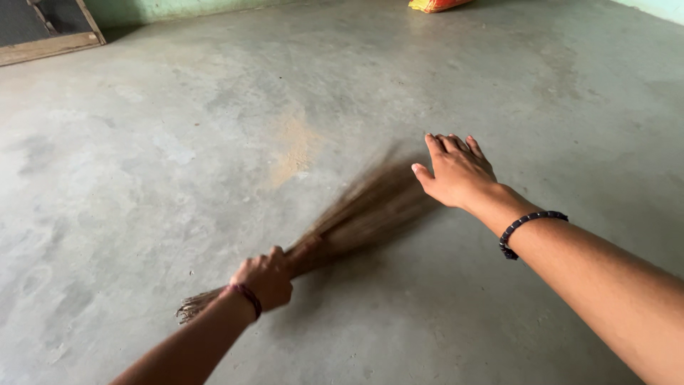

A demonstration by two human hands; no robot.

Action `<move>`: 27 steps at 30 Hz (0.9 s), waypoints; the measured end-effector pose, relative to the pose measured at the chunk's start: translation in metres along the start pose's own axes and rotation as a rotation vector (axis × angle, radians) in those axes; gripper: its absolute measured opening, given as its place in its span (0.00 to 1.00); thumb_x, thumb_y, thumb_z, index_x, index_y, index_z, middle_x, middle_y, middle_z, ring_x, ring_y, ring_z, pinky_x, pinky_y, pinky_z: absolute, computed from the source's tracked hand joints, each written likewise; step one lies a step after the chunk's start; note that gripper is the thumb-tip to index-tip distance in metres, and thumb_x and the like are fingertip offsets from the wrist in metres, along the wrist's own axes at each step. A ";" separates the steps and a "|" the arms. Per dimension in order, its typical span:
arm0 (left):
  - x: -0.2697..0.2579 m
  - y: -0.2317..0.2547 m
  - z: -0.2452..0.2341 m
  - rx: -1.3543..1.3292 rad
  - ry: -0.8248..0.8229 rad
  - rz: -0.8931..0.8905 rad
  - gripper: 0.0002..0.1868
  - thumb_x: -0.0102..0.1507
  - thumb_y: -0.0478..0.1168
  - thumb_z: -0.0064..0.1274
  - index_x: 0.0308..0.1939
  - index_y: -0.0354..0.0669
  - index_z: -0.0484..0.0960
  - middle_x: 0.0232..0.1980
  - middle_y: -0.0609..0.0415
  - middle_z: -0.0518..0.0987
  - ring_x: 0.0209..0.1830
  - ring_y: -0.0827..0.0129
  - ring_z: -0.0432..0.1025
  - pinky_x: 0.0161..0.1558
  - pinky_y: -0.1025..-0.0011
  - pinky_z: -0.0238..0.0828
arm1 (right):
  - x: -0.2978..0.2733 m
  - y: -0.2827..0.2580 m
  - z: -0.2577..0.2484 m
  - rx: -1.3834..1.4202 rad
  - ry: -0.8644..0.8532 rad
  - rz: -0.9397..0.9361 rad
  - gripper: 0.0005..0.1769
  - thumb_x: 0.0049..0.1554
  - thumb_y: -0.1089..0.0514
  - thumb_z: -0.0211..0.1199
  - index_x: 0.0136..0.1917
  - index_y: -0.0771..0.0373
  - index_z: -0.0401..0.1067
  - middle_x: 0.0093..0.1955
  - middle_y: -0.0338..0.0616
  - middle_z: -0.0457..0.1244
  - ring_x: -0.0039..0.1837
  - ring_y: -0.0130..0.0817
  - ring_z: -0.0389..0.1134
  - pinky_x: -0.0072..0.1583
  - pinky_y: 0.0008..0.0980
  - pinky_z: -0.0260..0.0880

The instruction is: The person sweeps a concrete floor by hand using a bundle of sticks as a broom.

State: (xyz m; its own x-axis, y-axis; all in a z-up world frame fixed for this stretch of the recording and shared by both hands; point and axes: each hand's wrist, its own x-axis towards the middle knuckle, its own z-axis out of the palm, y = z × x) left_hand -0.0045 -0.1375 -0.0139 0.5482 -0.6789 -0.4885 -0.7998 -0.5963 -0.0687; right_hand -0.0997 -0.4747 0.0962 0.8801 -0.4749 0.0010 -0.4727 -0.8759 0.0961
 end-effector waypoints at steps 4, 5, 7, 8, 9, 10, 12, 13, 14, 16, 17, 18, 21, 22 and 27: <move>0.011 -0.012 -0.030 -0.207 0.180 -0.060 0.51 0.63 0.37 0.42 0.82 0.75 0.30 0.62 0.39 0.72 0.51 0.51 0.76 0.47 0.57 0.78 | 0.001 -0.002 -0.003 0.017 0.029 -0.020 0.42 0.64 0.35 0.43 0.82 0.58 0.42 0.83 0.45 0.44 0.84 0.40 0.40 0.81 0.45 0.31; 0.011 -0.007 -0.035 -0.273 0.159 -0.075 0.52 0.62 0.35 0.42 0.82 0.76 0.31 0.61 0.40 0.73 0.50 0.52 0.77 0.46 0.58 0.80 | 0.001 -0.002 -0.004 0.032 0.045 -0.034 0.42 0.64 0.36 0.44 0.82 0.59 0.42 0.83 0.45 0.45 0.84 0.40 0.40 0.81 0.45 0.31; 0.009 0.008 -0.038 -0.306 0.116 -0.063 0.53 0.62 0.34 0.41 0.82 0.76 0.30 0.65 0.40 0.69 0.50 0.53 0.77 0.46 0.59 0.81 | 0.000 -0.005 -0.004 0.046 0.058 -0.051 0.42 0.64 0.36 0.44 0.82 0.59 0.42 0.83 0.45 0.45 0.83 0.40 0.40 0.81 0.46 0.32; 0.008 0.018 -0.035 -0.273 0.098 -0.034 0.52 0.63 0.35 0.41 0.81 0.75 0.28 0.68 0.39 0.64 0.51 0.52 0.76 0.46 0.59 0.82 | 0.000 -0.006 -0.003 0.042 0.057 -0.053 0.42 0.64 0.36 0.44 0.82 0.59 0.42 0.83 0.45 0.45 0.83 0.40 0.40 0.81 0.46 0.32; 0.005 0.025 -0.029 -0.241 0.079 -0.006 0.51 0.64 0.35 0.41 0.81 0.74 0.27 0.72 0.37 0.60 0.51 0.52 0.75 0.46 0.59 0.82 | -0.001 -0.006 -0.004 0.038 0.056 -0.054 0.42 0.64 0.36 0.44 0.82 0.59 0.43 0.83 0.45 0.45 0.83 0.40 0.40 0.80 0.46 0.32; 0.001 0.029 -0.022 -0.198 0.078 0.039 0.50 0.65 0.37 0.40 0.81 0.73 0.28 0.71 0.37 0.62 0.51 0.52 0.76 0.47 0.58 0.81 | -0.001 -0.006 -0.004 0.040 0.044 -0.045 0.42 0.64 0.36 0.44 0.82 0.59 0.42 0.83 0.45 0.45 0.83 0.40 0.40 0.81 0.45 0.32; -0.006 0.037 -0.007 -0.114 0.077 0.131 0.46 0.67 0.39 0.40 0.81 0.72 0.30 0.67 0.37 0.66 0.51 0.51 0.76 0.49 0.56 0.78 | -0.001 -0.006 -0.004 0.041 0.019 -0.025 0.42 0.64 0.36 0.44 0.82 0.58 0.42 0.83 0.44 0.45 0.83 0.39 0.41 0.81 0.45 0.32; -0.007 0.040 -0.002 -0.096 0.070 0.135 0.46 0.68 0.41 0.40 0.81 0.73 0.29 0.66 0.37 0.66 0.52 0.51 0.76 0.49 0.56 0.79 | -0.002 -0.004 -0.005 0.043 0.023 -0.027 0.42 0.64 0.36 0.44 0.82 0.58 0.42 0.83 0.45 0.44 0.83 0.39 0.40 0.81 0.45 0.31; -0.009 0.041 0.004 -0.078 0.061 0.137 0.47 0.68 0.42 0.41 0.81 0.75 0.27 0.66 0.37 0.67 0.53 0.51 0.75 0.49 0.56 0.79 | -0.002 -0.003 -0.005 0.046 0.026 -0.030 0.42 0.64 0.36 0.44 0.82 0.58 0.41 0.83 0.45 0.44 0.83 0.39 0.40 0.81 0.45 0.31; -0.009 0.036 0.009 -0.063 0.058 0.093 0.48 0.68 0.42 0.42 0.81 0.76 0.26 0.66 0.37 0.68 0.54 0.50 0.75 0.50 0.55 0.78 | -0.003 -0.001 -0.005 0.048 0.027 -0.030 0.42 0.64 0.36 0.44 0.82 0.58 0.41 0.83 0.45 0.44 0.83 0.39 0.40 0.81 0.45 0.31; -0.008 0.031 0.008 -0.065 0.063 0.046 0.50 0.67 0.41 0.42 0.81 0.75 0.25 0.66 0.37 0.68 0.54 0.49 0.75 0.51 0.55 0.78 | -0.004 0.000 -0.005 0.048 0.025 -0.026 0.42 0.64 0.36 0.44 0.82 0.58 0.42 0.83 0.45 0.44 0.84 0.39 0.40 0.81 0.45 0.31; -0.008 0.029 0.007 -0.069 0.070 -0.001 0.51 0.67 0.40 0.43 0.82 0.75 0.25 0.67 0.36 0.67 0.55 0.49 0.76 0.52 0.54 0.78 | -0.004 0.001 -0.005 0.046 0.025 -0.024 0.42 0.64 0.36 0.44 0.82 0.58 0.42 0.83 0.45 0.44 0.84 0.39 0.40 0.81 0.45 0.31; -0.007 0.024 -0.005 -0.365 0.077 -0.142 0.54 0.64 0.37 0.46 0.82 0.78 0.28 0.63 0.41 0.74 0.56 0.51 0.77 0.55 0.56 0.79 | -0.005 0.006 -0.007 0.040 0.021 -0.020 0.42 0.64 0.36 0.44 0.82 0.59 0.41 0.83 0.46 0.43 0.83 0.41 0.38 0.80 0.45 0.31; -0.010 0.025 -0.005 -0.383 0.109 -0.131 0.54 0.63 0.38 0.48 0.82 0.78 0.28 0.65 0.41 0.72 0.57 0.50 0.76 0.56 0.56 0.78 | -0.005 0.007 -0.006 0.042 0.031 -0.025 0.42 0.64 0.36 0.44 0.82 0.59 0.41 0.83 0.46 0.43 0.83 0.41 0.39 0.80 0.45 0.31; -0.030 0.055 -0.001 -0.196 0.052 0.091 0.50 0.66 0.40 0.47 0.81 0.68 0.28 0.71 0.35 0.63 0.57 0.47 0.75 0.54 0.54 0.77 | 0.000 0.014 -0.007 0.056 0.045 0.005 0.42 0.64 0.36 0.44 0.82 0.59 0.42 0.83 0.44 0.45 0.83 0.39 0.42 0.81 0.46 0.33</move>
State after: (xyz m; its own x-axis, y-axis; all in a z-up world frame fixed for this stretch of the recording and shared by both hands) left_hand -0.0646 -0.1501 -0.0018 0.4917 -0.7521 -0.4387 -0.7864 -0.5999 0.1470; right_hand -0.1057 -0.4861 0.1049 0.8783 -0.4759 0.0459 -0.4776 -0.8776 0.0407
